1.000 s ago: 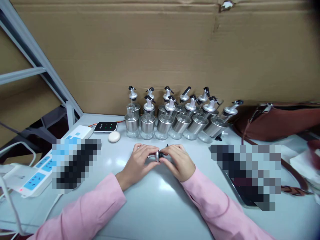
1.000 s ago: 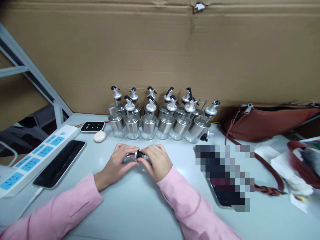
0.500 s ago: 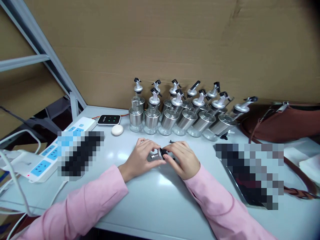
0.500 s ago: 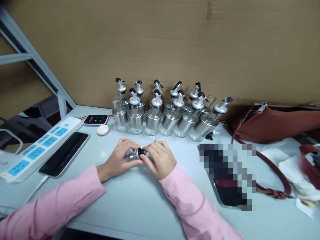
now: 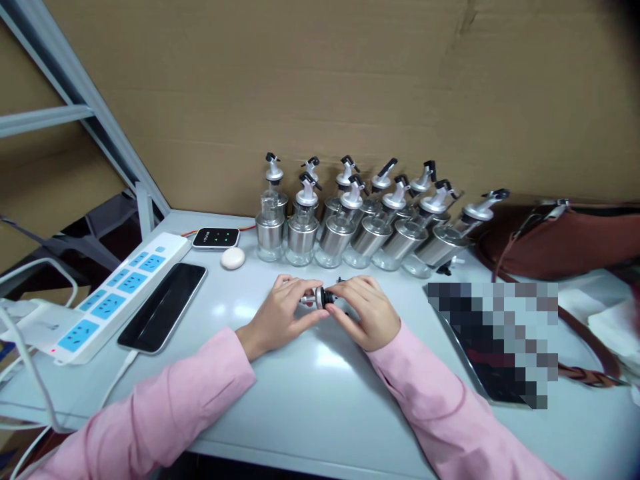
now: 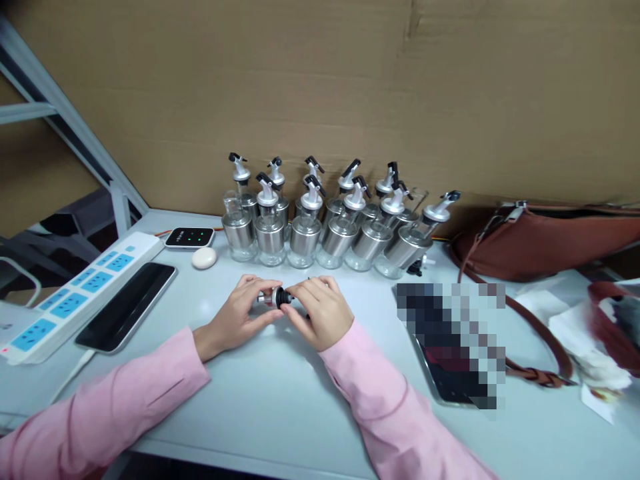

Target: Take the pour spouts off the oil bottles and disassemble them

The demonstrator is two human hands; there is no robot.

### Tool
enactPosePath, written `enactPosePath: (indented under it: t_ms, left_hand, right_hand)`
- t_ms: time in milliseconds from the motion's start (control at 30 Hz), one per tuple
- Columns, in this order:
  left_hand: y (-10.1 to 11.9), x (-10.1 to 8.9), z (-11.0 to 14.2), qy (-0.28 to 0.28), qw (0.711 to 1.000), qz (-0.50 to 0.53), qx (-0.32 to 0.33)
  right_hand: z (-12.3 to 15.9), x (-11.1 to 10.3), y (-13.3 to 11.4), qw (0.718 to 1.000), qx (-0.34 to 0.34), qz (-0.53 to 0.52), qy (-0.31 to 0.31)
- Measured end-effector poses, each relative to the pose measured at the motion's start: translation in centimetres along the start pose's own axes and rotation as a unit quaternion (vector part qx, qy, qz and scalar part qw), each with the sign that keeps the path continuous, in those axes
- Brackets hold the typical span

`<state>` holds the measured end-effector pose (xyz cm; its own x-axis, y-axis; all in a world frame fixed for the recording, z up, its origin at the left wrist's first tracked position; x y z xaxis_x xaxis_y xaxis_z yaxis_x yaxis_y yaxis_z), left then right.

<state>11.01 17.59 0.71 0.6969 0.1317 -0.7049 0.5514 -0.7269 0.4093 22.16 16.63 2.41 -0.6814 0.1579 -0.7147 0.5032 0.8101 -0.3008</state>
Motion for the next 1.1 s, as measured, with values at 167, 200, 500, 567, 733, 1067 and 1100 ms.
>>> enactPosePath:
  t_ms: [167, 200, 500, 567, 733, 1067, 1100]
  left_hand:
    - [-0.2, 0.1, 0.0, -0.009, 1.0, 0.007, -0.016]
    - [-0.3, 0.2, 0.1, -0.011, 1.0, 0.007, -0.019]
    - [-0.6, 0.7, 0.3, -0.042, 0.997, 0.03, -0.049]
    - [-0.8, 0.9, 0.3, -0.055, 0.995, 0.047, -0.062]
    - [-0.8, 1.0, 0.4, -0.069, 0.994, 0.054, -0.067]
    - [-0.5, 0.9, 0.2, -0.059, 0.997, 0.032, -0.04]
    - [-0.4, 0.8, 0.2, -0.056, 0.998, 0.029, -0.033]
  right_hand:
    - [0.0, 0.0, 0.0, 1.0, -0.005, 0.0, 0.0]
    - [0.0, 0.0, 0.0, 1.0, -0.006, 0.002, 0.0]
    - [0.0, 0.1, -0.2, 1.0, -0.018, 0.02, -0.002]
    - [0.0, 0.1, -0.4, 0.999, -0.022, 0.023, -0.001]
    - [-0.1, -0.1, -0.6, 0.999, -0.028, 0.026, 0.0]
    - [-0.2, -0.5, -1.0, 0.999, -0.042, 0.031, 0.008]
    - [-0.3, -0.6, -1.0, 0.999, -0.037, 0.023, 0.012]
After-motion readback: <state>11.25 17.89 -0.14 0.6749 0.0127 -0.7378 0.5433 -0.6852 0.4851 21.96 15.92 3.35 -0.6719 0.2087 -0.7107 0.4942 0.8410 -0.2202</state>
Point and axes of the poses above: each hand's wrist, its own z-axis away from the middle knuckle, its own x-axis out of the palm, y = z × x, the point moved 8 cm from there along -z, towards the middle knuckle, and after that the axes turned 8 degrees about -z, right-handed, at the moved point
